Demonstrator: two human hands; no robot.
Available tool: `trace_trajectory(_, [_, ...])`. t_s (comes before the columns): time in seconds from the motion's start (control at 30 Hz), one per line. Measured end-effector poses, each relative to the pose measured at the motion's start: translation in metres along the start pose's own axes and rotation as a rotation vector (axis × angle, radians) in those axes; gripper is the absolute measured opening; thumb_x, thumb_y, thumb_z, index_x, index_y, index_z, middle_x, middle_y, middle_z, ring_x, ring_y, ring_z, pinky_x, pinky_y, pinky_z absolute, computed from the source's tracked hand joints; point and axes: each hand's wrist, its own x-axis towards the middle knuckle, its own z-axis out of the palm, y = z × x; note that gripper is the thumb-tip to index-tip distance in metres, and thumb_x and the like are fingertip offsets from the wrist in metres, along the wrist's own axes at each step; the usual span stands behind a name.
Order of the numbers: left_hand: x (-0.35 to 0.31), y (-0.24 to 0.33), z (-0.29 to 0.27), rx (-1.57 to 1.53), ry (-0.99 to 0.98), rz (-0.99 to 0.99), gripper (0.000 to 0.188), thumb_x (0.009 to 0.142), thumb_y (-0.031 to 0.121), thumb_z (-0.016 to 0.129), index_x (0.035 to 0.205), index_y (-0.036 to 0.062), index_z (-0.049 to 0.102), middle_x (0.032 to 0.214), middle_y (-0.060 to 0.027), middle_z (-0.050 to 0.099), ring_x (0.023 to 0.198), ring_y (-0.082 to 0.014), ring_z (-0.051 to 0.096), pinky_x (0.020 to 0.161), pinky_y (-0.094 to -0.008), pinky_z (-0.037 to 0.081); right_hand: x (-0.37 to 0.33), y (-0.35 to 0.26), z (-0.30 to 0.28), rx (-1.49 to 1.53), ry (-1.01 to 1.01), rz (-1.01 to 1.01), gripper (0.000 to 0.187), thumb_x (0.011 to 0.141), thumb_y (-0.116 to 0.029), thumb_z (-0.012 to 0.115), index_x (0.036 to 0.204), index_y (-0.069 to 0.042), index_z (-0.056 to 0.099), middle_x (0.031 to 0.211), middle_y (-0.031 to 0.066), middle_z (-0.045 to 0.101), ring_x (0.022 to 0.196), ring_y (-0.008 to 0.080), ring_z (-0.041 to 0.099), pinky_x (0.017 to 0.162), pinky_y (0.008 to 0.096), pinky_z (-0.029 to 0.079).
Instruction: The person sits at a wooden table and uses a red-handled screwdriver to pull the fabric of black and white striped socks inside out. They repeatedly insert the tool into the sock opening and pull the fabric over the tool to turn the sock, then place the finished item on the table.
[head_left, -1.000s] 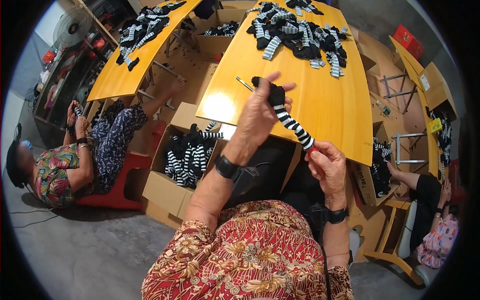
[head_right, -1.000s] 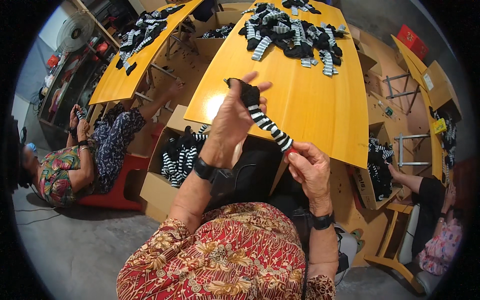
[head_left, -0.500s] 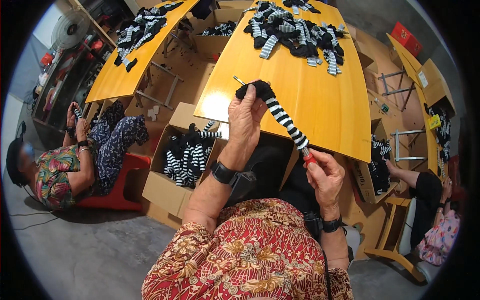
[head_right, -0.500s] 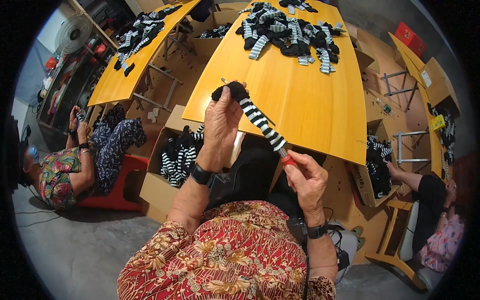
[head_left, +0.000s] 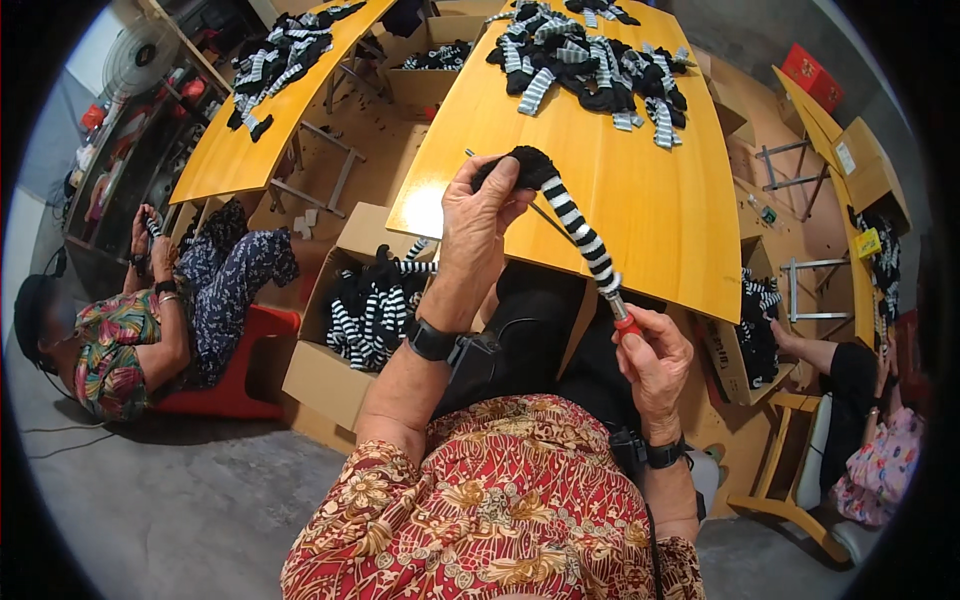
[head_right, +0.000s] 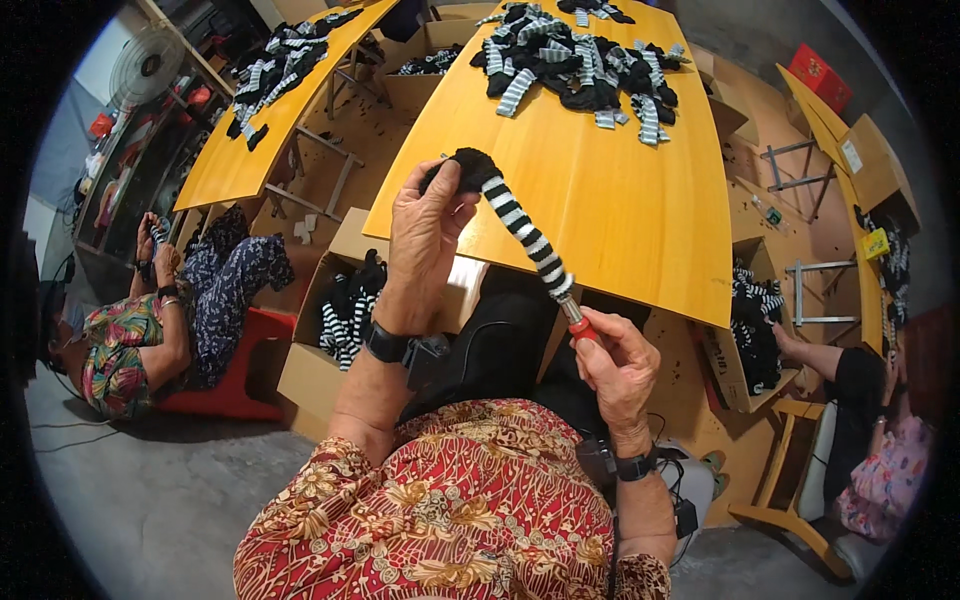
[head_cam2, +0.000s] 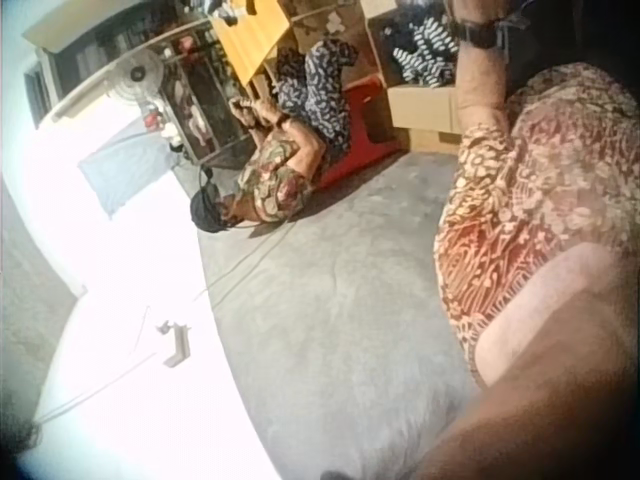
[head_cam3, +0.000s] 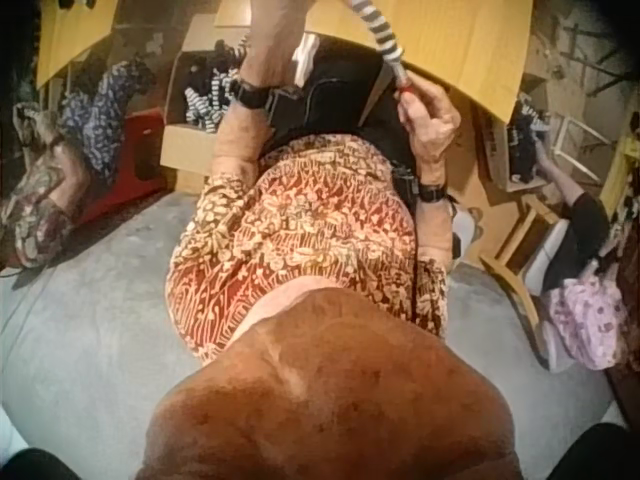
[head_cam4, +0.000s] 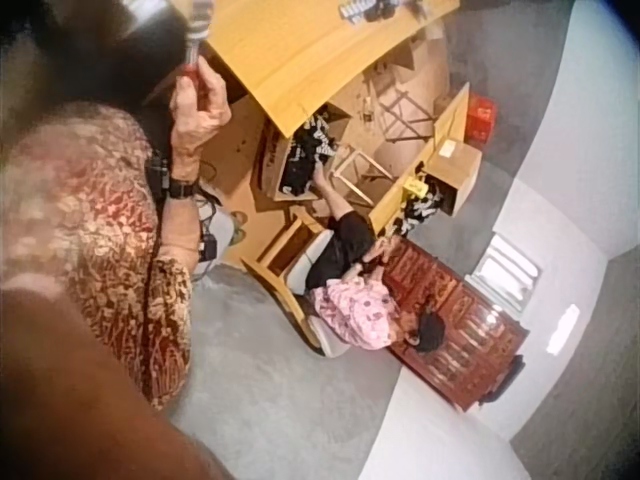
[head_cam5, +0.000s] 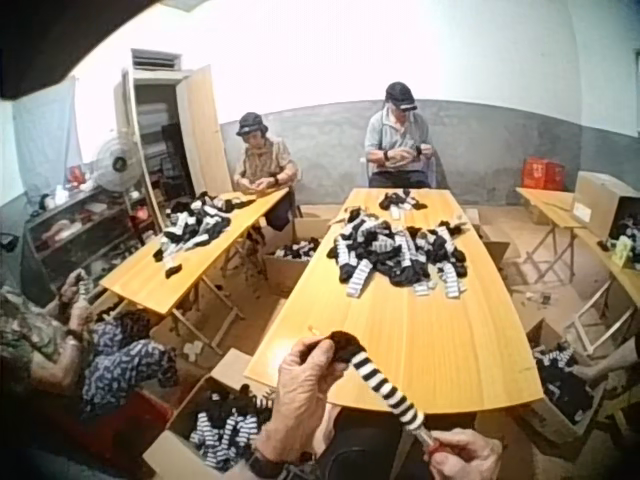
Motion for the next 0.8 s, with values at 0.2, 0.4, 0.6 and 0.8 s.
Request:
trace_trajectory(0.2, [-0.001,0.006,0.008,0.021,-0.058,0.012,0.020,0.086,0.014,0.071,0.102,0.0053,0.063,0.093,-0.0049,0.068,0.073,-0.0102,0.064,0.066,-0.0237,0.055,-0.001,0.005,0.001,0.005,-0.027,-0.045,0.028,0.083,0.006,0.059,0.111,0.002,0.062,0.082,0.0071,0.062,0.053,0.0056,0.049,0.043,0.0183,0.035])
trace_trajectory(0.4, [-0.012,-0.011,0.013,0.116,-0.091,0.008,0.021,0.085,0.009,0.071,0.103,0.0049,0.060,0.089,-0.0062,0.068,0.068,-0.0128,0.064,0.065,-0.0228,0.054,0.000,0.014,0.012,0.116,0.049,-0.031,0.026,0.085,0.001,0.060,0.111,0.001,0.061,0.084,0.0092,0.063,0.054,0.0069,0.050,0.042,0.0189,0.038])
trace_trajectory(0.6, [-0.012,-0.005,0.015,0.118,-0.047,0.019,0.017,0.085,0.011,0.071,0.098,0.0038,0.062,0.084,-0.0051,0.068,0.065,-0.0088,0.062,0.060,-0.0198,0.050,0.002,0.017,0.006,0.130,0.030,-0.041,0.025,0.086,0.000,0.060,0.111,0.001,0.061,0.084,0.0095,0.063,0.054,0.0067,0.050,0.043,0.0183,0.037])
trace_trajectory(0.8, [-0.010,-0.018,0.010,0.065,-0.004,0.073,0.016,0.085,0.009,0.071,0.097,0.0044,0.060,0.083,-0.0057,0.068,0.067,-0.0100,0.064,0.062,-0.0196,0.050,-0.003,0.010,0.017,0.041,0.087,-0.004,0.025,0.087,-0.001,0.061,0.112,0.002,0.060,0.084,0.0082,0.063,0.054,0.0064,0.050,0.043,0.0181,0.036])
